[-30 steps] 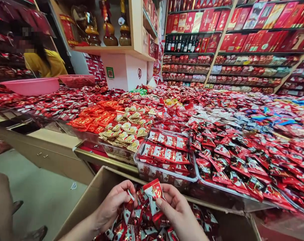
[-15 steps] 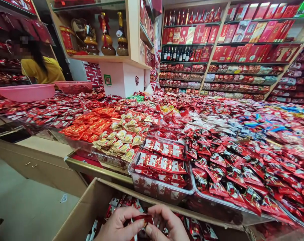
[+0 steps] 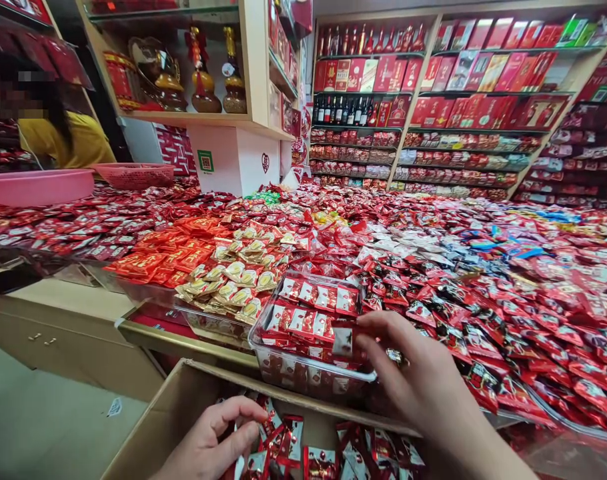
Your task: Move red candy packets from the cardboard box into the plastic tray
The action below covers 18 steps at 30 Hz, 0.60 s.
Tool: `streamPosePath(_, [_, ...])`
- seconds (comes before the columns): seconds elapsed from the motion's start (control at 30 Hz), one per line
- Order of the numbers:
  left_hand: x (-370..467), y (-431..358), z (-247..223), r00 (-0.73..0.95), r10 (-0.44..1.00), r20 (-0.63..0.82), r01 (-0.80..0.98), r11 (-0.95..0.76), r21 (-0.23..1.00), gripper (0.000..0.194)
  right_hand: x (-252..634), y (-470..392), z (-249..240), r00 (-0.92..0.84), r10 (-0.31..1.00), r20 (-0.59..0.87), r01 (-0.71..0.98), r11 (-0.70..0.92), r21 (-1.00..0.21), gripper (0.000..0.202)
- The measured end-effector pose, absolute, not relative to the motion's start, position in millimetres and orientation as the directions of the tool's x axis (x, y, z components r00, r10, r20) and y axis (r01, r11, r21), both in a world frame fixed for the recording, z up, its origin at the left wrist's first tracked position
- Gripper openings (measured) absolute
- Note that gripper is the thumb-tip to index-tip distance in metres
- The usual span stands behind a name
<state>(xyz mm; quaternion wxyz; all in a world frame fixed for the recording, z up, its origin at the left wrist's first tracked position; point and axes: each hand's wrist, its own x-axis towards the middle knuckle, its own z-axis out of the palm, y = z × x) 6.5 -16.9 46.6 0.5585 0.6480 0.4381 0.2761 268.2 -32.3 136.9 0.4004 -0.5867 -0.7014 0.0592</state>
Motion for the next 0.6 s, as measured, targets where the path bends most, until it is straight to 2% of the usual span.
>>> streamPosePath(0.07, [8,-17,49,0.447,0.886,-0.120,0.273,-0.008,0.962,0.029,277,-16,143,-0.051,0.883,0.467,0.850,0.283,-0.444,0.010])
streamPosePath(0.27, [10,-19,54,0.421,0.902,-0.095,0.306,-0.043,0.951,0.027,277,7,129,-0.121,0.944,0.306,0.946,0.203,-0.252,0.011])
streamPosePath(0.47, [9,-21,49,0.499,0.861,-0.098,0.371,-0.110,0.922,0.030,274,7,136,-0.125,0.968,0.216,0.970,0.165,-0.179,0.014])
streamPosePath(0.6, [9,-22,45,0.537,0.837,-0.106,0.360,-0.114,0.926,0.038,278,4,153,-0.115,0.967,0.226,0.957,0.169,-0.238,0.012])
